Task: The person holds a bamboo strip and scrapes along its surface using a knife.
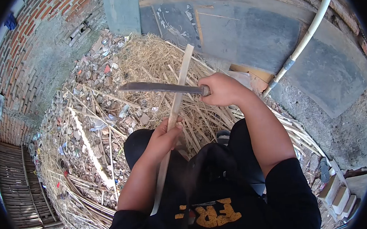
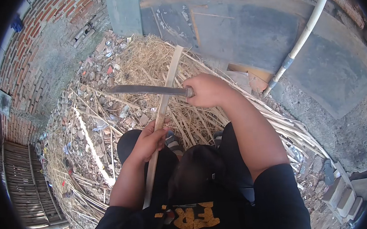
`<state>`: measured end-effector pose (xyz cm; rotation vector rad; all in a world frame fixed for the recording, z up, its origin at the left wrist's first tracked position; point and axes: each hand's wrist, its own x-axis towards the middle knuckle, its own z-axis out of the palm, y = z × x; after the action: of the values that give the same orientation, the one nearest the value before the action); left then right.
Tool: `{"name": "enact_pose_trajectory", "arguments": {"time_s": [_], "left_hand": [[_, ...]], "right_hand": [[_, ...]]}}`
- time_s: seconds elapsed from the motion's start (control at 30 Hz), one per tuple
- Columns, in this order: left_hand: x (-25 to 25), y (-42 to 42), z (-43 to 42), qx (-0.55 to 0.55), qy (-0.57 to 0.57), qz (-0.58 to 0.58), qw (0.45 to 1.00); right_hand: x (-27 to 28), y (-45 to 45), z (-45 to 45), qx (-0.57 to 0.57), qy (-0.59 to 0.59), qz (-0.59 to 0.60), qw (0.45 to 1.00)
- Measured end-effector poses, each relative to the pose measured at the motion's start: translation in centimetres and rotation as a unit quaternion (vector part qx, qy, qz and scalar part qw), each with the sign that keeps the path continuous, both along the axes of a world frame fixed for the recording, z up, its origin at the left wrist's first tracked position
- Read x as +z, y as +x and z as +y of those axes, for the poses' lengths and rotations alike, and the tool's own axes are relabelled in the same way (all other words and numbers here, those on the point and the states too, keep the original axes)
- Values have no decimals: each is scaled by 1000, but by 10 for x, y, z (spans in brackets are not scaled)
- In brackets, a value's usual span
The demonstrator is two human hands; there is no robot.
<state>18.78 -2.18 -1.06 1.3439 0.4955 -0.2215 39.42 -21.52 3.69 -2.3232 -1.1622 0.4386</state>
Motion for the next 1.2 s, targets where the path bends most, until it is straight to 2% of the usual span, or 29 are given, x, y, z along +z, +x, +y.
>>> {"name": "enact_pose_trajectory", "arguments": {"time_s": [0.07,0.17,0.27,0.4,0.47,0.5,0.57,0.6,0.63,0.73,0.77,0.87,0.9,1.0,1.03,1.13,1.2], "left_hand": [[-5,-1,1,18,3,4,1000],[-7,-2,-6,25,88,-20,996],[-37,-1,-1,-4,221,-52,974],[-31,0,-3,0,190,-53,980],[-26,1,-4,17,175,-55,983],[-19,1,-6,-1,209,-41,977],[-6,-2,-9,-36,276,-9,961],[-11,-6,-7,-37,274,-8,961],[-17,-6,-4,-38,274,-11,961],[-10,-2,-3,-34,273,-13,961],[-8,-3,-4,-32,270,-6,962],[-12,-2,-6,-33,281,-12,959],[-12,-1,-6,-42,301,-14,953],[-10,-3,-6,-54,331,-15,942],[-12,-5,-6,-45,322,-13,946],[-12,-3,-7,-39,308,-24,950],[-10,-5,-9,-54,322,-22,945]], "right_hand": [[4,-14,9,39,-54,-25,997],[1,-18,15,59,-75,-4,995],[-21,-2,20,58,-74,30,995],[-38,5,32,30,-50,45,997],[-32,-11,35,29,-73,10,997],[-28,-17,37,30,-82,-9,996],[-32,-2,44,49,-126,43,990],[-37,6,46,58,-149,73,984],[-43,16,47,11,-127,115,985],[-52,16,45,9,-62,32,997],[-55,12,41,1,-36,48,998],[-20,-19,41,63,-147,1,987],[-28,-13,42,72,-150,11,986],[-42,25,38,-17,-105,82,991],[-40,27,38,1,-132,52,990],[-44,10,39,-14,-47,44,998],[-37,-4,38,36,-79,37,996]]}}
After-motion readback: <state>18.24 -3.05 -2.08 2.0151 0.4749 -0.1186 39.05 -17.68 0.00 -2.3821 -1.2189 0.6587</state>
